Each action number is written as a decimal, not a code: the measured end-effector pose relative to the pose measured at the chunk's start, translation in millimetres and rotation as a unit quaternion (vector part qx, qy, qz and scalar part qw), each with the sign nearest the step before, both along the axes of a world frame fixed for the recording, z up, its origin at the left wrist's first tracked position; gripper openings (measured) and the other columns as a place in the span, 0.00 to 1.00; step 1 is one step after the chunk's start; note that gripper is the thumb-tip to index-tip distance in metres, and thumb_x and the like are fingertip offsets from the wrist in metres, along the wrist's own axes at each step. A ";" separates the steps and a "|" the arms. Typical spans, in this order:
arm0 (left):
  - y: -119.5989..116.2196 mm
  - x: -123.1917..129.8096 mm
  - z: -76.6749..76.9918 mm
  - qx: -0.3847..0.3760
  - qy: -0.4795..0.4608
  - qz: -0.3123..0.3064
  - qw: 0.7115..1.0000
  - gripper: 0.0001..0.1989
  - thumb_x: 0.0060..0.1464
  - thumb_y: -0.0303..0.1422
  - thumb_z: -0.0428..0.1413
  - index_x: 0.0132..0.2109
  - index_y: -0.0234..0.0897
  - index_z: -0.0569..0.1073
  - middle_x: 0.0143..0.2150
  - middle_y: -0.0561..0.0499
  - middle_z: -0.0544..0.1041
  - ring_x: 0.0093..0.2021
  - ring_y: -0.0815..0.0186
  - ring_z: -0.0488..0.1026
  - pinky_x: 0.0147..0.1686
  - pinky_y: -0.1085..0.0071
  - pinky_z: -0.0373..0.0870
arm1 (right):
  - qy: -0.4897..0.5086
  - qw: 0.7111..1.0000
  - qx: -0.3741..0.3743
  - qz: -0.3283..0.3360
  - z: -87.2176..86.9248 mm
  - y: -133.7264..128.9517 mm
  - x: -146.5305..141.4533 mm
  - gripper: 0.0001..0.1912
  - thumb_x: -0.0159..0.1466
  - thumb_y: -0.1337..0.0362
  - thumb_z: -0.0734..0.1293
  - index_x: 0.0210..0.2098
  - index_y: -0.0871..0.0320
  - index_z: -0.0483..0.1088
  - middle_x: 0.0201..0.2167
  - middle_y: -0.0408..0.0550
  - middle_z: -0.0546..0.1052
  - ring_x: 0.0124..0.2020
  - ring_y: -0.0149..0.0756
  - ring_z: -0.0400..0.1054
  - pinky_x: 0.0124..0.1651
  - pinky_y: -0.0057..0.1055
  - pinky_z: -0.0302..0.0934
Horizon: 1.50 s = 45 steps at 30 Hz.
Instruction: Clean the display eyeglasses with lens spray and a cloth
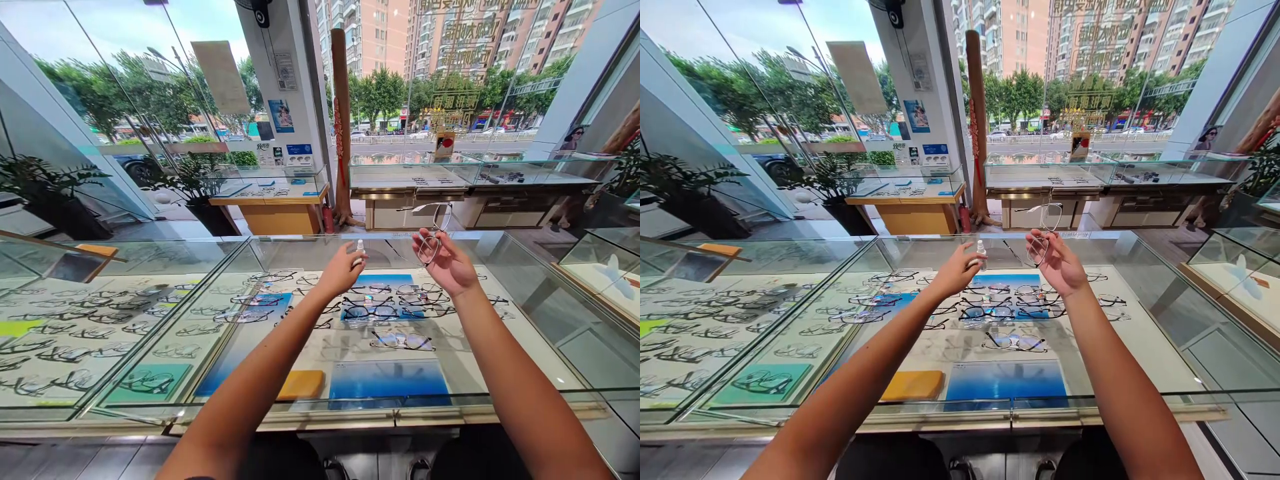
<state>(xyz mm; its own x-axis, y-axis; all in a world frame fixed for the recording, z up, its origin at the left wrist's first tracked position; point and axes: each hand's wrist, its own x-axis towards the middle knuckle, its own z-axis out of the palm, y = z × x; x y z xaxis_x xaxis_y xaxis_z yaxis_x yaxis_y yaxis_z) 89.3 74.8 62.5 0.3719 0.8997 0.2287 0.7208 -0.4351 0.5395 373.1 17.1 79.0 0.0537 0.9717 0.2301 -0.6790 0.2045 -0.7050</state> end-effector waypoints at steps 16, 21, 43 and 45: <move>19.6 12.1 9.1 0.094 0.016 -0.010 0.995 0.23 0.69 0.29 0.50 0.65 0.42 0.79 0.60 0.39 0.76 0.62 0.51 0.72 0.63 0.55 0.70 | -0.002 1.000 0.025 -0.003 -1.3 2.8 -1.6 0.13 0.58 0.57 0.83 0.36 0.47 0.77 0.50 0.41 0.84 0.58 0.42 0.77 0.67 0.45 0.67; -16.9 -7.7 16.7 0.163 -0.193 -0.049 0.966 0.20 0.73 0.35 0.47 0.66 0.43 0.72 0.50 0.44 0.74 0.49 0.59 0.76 0.55 0.60 0.73 | -0.018 0.999 0.035 0.006 3.6 -3.9 -9.3 0.15 0.57 0.58 0.84 0.37 0.47 0.76 0.48 0.40 0.84 0.56 0.39 0.78 0.65 0.41 0.69; -60.7 -12.6 22.2 -0.379 -0.585 -0.174 0.696 0.29 0.51 0.60 0.64 0.37 0.37 0.72 0.27 0.56 0.62 0.25 0.72 0.61 0.17 0.80 0.51 | -0.177 0.983 -0.007 0.043 -13.1 -35.7 -72.6 0.17 0.58 0.49 0.84 0.34 0.52 0.79 0.42 0.46 0.85 0.50 0.39 0.75 0.63 0.41 0.64; -61.0 -11.1 23.2 -0.365 -0.569 -0.163 0.718 0.34 0.52 0.68 0.58 0.29 0.38 0.68 0.25 0.55 0.60 0.24 0.70 0.60 0.18 0.76 0.52 | -0.195 0.979 -0.016 0.052 -14.5 -38.5 -76.0 0.18 0.58 0.49 0.84 0.34 0.52 0.79 0.41 0.46 0.85 0.48 0.39 0.75 0.62 0.41 0.64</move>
<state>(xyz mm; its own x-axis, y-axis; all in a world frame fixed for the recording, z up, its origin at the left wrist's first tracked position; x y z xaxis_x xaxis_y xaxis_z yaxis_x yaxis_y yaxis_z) 78.2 13.7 85.7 0.5354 0.8423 0.0625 -0.4447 0.2182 0.8687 297.1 -21.4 64.5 -0.1326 0.9742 0.1827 -0.3722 0.1219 -0.9201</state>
